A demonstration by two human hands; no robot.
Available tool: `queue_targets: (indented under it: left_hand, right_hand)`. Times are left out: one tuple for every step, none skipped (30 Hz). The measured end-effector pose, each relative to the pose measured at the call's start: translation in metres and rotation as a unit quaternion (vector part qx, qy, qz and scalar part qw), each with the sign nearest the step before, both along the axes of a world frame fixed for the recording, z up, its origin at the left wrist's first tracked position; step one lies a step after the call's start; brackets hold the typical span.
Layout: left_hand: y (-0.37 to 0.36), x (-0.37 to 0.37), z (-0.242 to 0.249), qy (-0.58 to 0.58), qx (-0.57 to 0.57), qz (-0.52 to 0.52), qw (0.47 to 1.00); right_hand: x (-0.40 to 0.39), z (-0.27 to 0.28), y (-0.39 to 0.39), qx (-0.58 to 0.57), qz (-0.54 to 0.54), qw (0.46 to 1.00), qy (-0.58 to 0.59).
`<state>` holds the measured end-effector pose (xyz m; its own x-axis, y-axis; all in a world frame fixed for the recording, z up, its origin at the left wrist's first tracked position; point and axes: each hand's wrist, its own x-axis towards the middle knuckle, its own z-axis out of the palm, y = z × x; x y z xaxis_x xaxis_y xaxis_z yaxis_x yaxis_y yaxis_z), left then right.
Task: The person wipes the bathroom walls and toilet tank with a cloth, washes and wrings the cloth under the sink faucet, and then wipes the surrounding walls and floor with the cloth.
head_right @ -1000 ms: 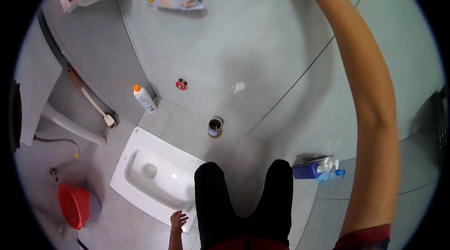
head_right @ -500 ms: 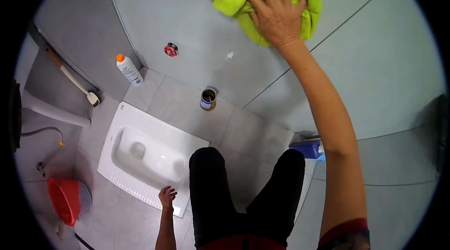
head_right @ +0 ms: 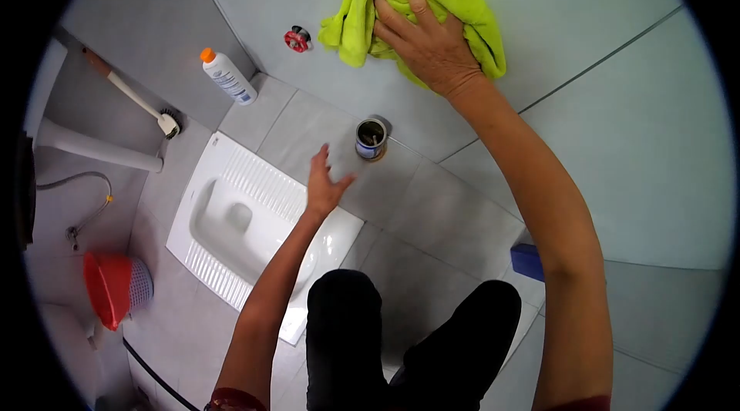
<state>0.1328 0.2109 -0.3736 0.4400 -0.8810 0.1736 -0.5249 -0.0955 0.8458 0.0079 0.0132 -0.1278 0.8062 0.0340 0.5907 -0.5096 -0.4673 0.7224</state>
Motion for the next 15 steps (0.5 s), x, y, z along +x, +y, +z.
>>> queue_targets:
  left_hand:
    - [-0.015,-0.008,0.007,-0.021,0.022,-0.010,0.999]
    - [-0.026,-0.016,0.018,-0.041,0.046,-0.023,0.998]
    - [-0.036,-0.025,0.026,-0.067,0.081,-0.016,0.994]
    - [-0.045,-0.033,0.034,-0.093,0.115,-0.010,0.989]
    - [-0.052,-0.038,0.035,-0.119,0.149,-0.006,0.982]
    - [-0.058,-0.039,0.032,-0.139,0.149,-0.008,0.979]
    - [-0.063,-0.042,0.028,-0.157,0.151,-0.010,0.976]
    - [-0.068,-0.046,0.023,-0.176,0.153,-0.014,0.972]
    - [-0.072,-0.049,0.017,-0.178,0.155,-0.012,0.972]
    - [-0.074,-0.050,0.011,-0.179,0.157,-0.011,0.971]
    - [-0.076,-0.051,0.006,-0.178,0.158,-0.011,0.971]
    - [-0.078,-0.051,0.001,-0.200,0.132,-0.002,0.971]
    - [-0.080,-0.051,-0.004,-0.216,0.117,0.011,0.969]
    - [-0.084,-0.049,-0.010,-0.217,0.111,0.023,0.970]
    - [-0.088,-0.046,-0.017,-0.219,0.105,0.036,0.969]
  right_hand:
    - [0.001,-0.008,-0.001,-0.003,0.001,1.000,0.002]
    - [0.001,-0.014,-0.002,-0.005,0.001,1.000,0.004]
    - [-0.001,-0.021,-0.003,-0.008,-0.001,1.000,0.007]
    - [-0.004,-0.023,-0.001,0.001,0.005,1.000,0.007]
    - [-0.006,-0.022,0.003,0.009,0.009,1.000,0.007]
    - [-0.009,-0.023,0.005,0.016,0.013,1.000,0.006]
    - [-0.014,-0.029,0.005,0.029,0.020,0.999,0.006]
    - [-0.021,-0.036,0.006,0.043,0.026,0.999,0.006]
    - [-0.030,-0.045,0.006,0.057,0.030,0.998,0.008]
    - [-0.043,-0.055,0.008,0.080,0.017,0.996,0.027]
    - [-0.058,-0.064,0.012,0.102,0.003,0.994,0.047]
    - [-0.074,-0.073,0.016,0.122,-0.011,0.990,0.068]
    - [-0.089,-0.085,0.018,0.125,-0.017,0.989,0.078]
    - [-0.103,-0.097,0.020,0.127,-0.023,0.988,0.087]
    - [-0.117,-0.108,0.023,0.129,-0.028,0.987,0.096]
